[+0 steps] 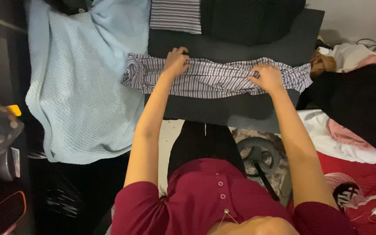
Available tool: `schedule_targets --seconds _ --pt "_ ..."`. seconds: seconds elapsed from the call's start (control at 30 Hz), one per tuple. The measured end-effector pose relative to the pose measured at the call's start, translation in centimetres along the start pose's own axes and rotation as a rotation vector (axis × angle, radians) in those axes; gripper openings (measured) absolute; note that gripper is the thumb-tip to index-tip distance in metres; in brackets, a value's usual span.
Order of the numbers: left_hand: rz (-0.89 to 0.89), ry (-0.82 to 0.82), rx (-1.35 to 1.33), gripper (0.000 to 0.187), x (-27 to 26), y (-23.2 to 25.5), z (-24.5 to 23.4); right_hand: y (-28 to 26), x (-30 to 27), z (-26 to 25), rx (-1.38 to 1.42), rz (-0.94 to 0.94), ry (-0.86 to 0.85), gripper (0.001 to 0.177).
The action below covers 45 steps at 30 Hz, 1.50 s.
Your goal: The person folds a striped garment on a black table, then folds a black garment, and finally handles a pink garment. Each item is smoothed and folded by hand and placed on the table.
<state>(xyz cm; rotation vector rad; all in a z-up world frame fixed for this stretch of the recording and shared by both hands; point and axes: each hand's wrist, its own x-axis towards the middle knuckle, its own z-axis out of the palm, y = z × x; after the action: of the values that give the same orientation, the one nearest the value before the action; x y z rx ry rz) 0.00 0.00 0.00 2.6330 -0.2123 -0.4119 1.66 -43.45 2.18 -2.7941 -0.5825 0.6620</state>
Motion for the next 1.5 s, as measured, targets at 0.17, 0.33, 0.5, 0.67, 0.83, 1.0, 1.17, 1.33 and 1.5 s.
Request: schedule_targets --seconds 0.17,0.33,0.5,0.67,0.83,1.0,1.17,1.33,1.5 --pt "0.035 0.045 -0.082 0.022 0.8 -1.0 1.6 -3.5 0.3 -1.4 0.009 -0.050 0.063 0.046" --pt "0.118 0.121 -0.450 0.020 -0.7 -1.9 -0.6 -3.9 -0.1 -1.5 0.102 -0.102 0.245 0.039" --pt "0.096 0.191 -0.480 0.019 -3.1 -1.6 -2.7 -2.5 -0.4 -2.1 0.221 -0.119 0.400 0.020" --pt "0.151 0.280 -0.409 0.021 -3.7 0.0 -3.4 -1.9 -0.9 -3.2 0.228 -0.235 0.613 0.025" --pt "0.083 0.176 -0.625 0.017 -3.4 0.9 -4.5 -2.7 -1.3 -4.2 0.523 0.053 0.251 0.027" --pt "-0.122 0.034 -0.677 0.020 -3.9 0.7 -5.4 -0.8 -1.5 -5.7 0.211 0.065 0.051 0.048" --pt "0.126 -0.027 -0.661 0.031 -4.2 1.7 -6.4 2.5 -2.5 -4.3 0.035 -0.011 0.286 0.036" --pt "0.105 -0.136 -0.537 0.037 -4.8 3.2 -7.8 5.2 -1.7 -1.7 -0.075 0.074 0.513 0.030" --pt "0.257 -0.086 -0.613 0.038 -6.0 3.3 -9.4 7.4 -2.0 -0.5 0.105 0.122 0.731 0.020"
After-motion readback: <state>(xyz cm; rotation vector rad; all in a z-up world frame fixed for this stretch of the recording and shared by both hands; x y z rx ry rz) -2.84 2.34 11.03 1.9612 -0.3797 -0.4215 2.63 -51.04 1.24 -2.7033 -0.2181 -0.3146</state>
